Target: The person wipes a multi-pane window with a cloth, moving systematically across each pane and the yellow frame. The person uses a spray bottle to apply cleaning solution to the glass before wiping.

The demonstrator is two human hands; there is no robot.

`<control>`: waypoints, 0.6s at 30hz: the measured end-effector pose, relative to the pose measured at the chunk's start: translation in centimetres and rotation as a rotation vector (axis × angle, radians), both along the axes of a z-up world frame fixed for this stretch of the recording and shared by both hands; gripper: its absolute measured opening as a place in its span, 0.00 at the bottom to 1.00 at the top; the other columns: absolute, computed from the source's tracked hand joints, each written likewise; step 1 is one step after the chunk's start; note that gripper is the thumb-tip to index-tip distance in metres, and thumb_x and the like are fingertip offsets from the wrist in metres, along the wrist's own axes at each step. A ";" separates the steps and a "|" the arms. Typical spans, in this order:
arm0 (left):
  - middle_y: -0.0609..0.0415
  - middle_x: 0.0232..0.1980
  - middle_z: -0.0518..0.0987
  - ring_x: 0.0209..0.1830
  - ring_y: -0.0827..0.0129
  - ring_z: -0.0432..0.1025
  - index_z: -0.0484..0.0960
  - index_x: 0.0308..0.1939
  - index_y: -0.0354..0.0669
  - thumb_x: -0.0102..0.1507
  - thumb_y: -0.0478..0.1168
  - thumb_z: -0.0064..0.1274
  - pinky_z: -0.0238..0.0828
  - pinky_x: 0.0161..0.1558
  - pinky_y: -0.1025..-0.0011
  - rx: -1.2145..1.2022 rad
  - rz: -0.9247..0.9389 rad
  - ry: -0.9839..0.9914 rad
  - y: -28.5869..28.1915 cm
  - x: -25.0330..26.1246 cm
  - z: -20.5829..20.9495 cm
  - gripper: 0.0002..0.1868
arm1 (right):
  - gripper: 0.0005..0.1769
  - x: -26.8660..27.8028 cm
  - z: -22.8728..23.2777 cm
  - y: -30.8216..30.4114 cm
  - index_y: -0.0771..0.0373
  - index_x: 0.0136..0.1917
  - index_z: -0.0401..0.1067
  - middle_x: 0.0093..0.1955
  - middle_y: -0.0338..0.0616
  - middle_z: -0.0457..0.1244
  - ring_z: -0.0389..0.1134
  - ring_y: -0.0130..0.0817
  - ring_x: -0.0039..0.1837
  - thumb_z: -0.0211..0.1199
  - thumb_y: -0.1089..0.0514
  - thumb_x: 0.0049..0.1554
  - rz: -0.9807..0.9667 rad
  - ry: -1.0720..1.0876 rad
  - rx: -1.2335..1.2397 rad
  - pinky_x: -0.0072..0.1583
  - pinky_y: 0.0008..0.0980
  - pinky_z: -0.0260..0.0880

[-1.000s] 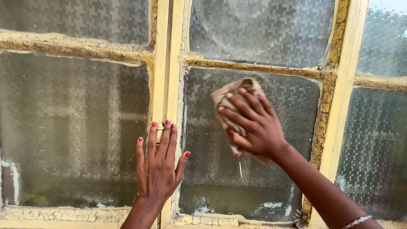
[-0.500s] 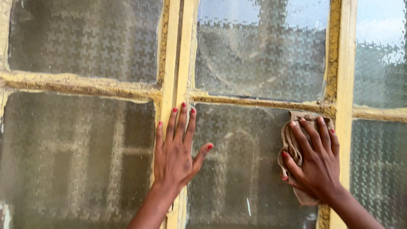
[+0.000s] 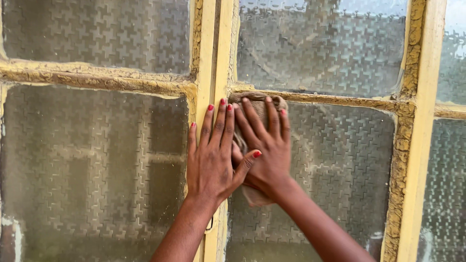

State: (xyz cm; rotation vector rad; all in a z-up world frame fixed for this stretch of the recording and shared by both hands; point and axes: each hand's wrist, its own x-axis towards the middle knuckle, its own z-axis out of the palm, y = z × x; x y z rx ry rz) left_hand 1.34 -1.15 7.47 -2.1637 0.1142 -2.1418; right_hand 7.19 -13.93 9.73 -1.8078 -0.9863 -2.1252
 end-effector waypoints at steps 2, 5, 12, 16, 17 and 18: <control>0.53 0.84 0.47 0.84 0.58 0.41 0.48 0.81 0.43 0.66 0.76 0.29 0.36 0.77 0.46 -0.012 0.015 0.018 -0.1 -0.1 -0.2 0.52 | 0.38 -0.5 -0.1 0.2 0.49 0.81 0.58 0.84 0.38 0.49 0.41 0.51 0.85 0.49 0.35 0.62 0.005 -0.007 -0.005 0.82 0.55 0.30; 0.53 0.85 0.47 0.84 0.58 0.41 0.49 0.81 0.44 0.67 0.74 0.29 0.36 0.77 0.46 -0.007 0.035 0.032 0.1 -0.4 0.1 0.49 | 0.37 -0.4 0.3 -1.0 0.47 0.81 0.58 0.84 0.37 0.50 0.43 0.49 0.85 0.49 0.36 0.62 0.036 -0.032 -0.047 0.82 0.53 0.31; 0.53 0.84 0.47 0.83 0.58 0.41 0.49 0.80 0.43 0.67 0.73 0.29 0.39 0.76 0.45 0.022 0.092 0.022 0.2 0.0 0.1 0.48 | 0.39 3.0 0.8 -8.8 0.50 0.81 0.55 0.83 0.44 0.51 0.45 0.46 0.84 0.45 0.37 0.60 -0.036 -0.058 -0.072 0.82 0.53 0.34; 0.53 0.85 0.46 0.84 0.58 0.41 0.48 0.81 0.43 0.68 0.72 0.29 0.39 0.76 0.46 0.014 0.106 0.042 0.1 -0.2 -0.1 0.48 | 0.38 5.3 0.5 -14.7 0.50 0.81 0.54 0.82 0.43 0.51 0.44 0.45 0.85 0.44 0.39 0.60 -0.042 -0.010 -0.004 0.83 0.52 0.35; 0.53 0.85 0.46 0.84 0.57 0.41 0.48 0.81 0.43 0.67 0.72 0.29 0.39 0.76 0.46 0.014 0.109 0.044 0.1 -0.2 -0.1 0.48 | 0.38 5.9 0.5 -15.9 0.51 0.81 0.54 0.83 0.43 0.50 0.44 0.45 0.85 0.44 0.39 0.60 -0.055 -0.020 0.021 0.83 0.53 0.33; 0.53 0.85 0.45 0.84 0.57 0.41 0.48 0.81 0.43 0.67 0.72 0.30 0.39 0.76 0.46 0.011 0.113 0.051 0.0 -0.2 -0.1 0.48 | 0.39 6.3 0.3 -17.0 0.51 0.81 0.54 0.83 0.44 0.50 0.44 0.46 0.85 0.44 0.40 0.60 -0.067 -0.025 0.043 0.83 0.54 0.32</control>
